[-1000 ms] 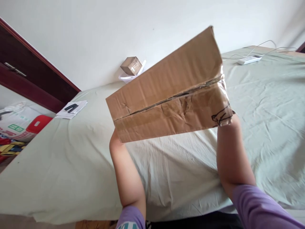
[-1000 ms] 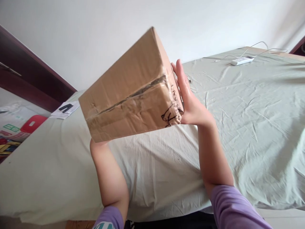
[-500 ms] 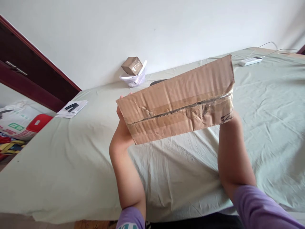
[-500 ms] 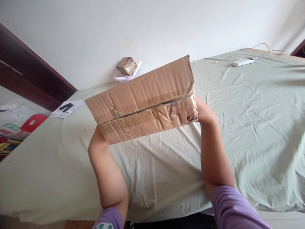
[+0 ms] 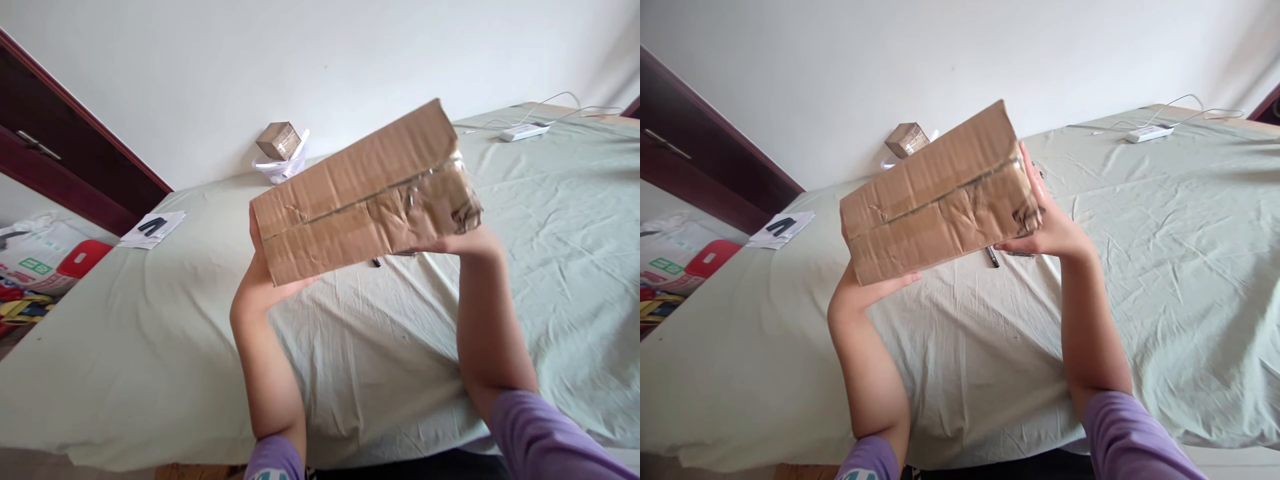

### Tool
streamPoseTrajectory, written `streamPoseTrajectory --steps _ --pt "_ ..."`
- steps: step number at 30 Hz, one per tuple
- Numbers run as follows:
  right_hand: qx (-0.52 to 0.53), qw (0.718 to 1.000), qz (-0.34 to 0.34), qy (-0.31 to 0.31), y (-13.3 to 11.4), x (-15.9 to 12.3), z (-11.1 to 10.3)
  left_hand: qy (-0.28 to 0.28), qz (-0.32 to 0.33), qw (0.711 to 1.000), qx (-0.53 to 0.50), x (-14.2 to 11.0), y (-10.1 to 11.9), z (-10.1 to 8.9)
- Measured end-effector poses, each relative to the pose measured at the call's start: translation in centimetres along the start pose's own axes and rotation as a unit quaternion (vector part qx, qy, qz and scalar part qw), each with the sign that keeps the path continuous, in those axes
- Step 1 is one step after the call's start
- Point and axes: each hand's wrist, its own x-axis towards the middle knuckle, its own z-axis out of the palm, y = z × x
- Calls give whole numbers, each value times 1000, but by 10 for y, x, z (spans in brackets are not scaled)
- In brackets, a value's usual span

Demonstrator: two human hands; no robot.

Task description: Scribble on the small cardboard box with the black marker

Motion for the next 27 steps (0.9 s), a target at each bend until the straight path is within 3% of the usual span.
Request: streamPoseTrajectory --steps 5,7,14,17,20,22,27 --pt "1 999 -34 4 -17 7 -7 -23 144 989 -16 8 2 -7" --pt "26 999 -27 15 -17 6 -8 -21 169 985 -19 8 4 -11" --pt "96 995 -16 21 -21 6 -2 -80 115 989 54 5 14 -9" --pt "141 986 -15 88 -16 12 9 -92 102 989 58 9 16 2" --pt "213 964 -71 141 -5 16 22 -92 114 989 35 14 16 12" --pt "248 957 -73 135 1 17 27 -94 121 988 27 17 15 16" --pt "265 962 34 57 -2 10 25 -100 86 989 62 16 9 20"
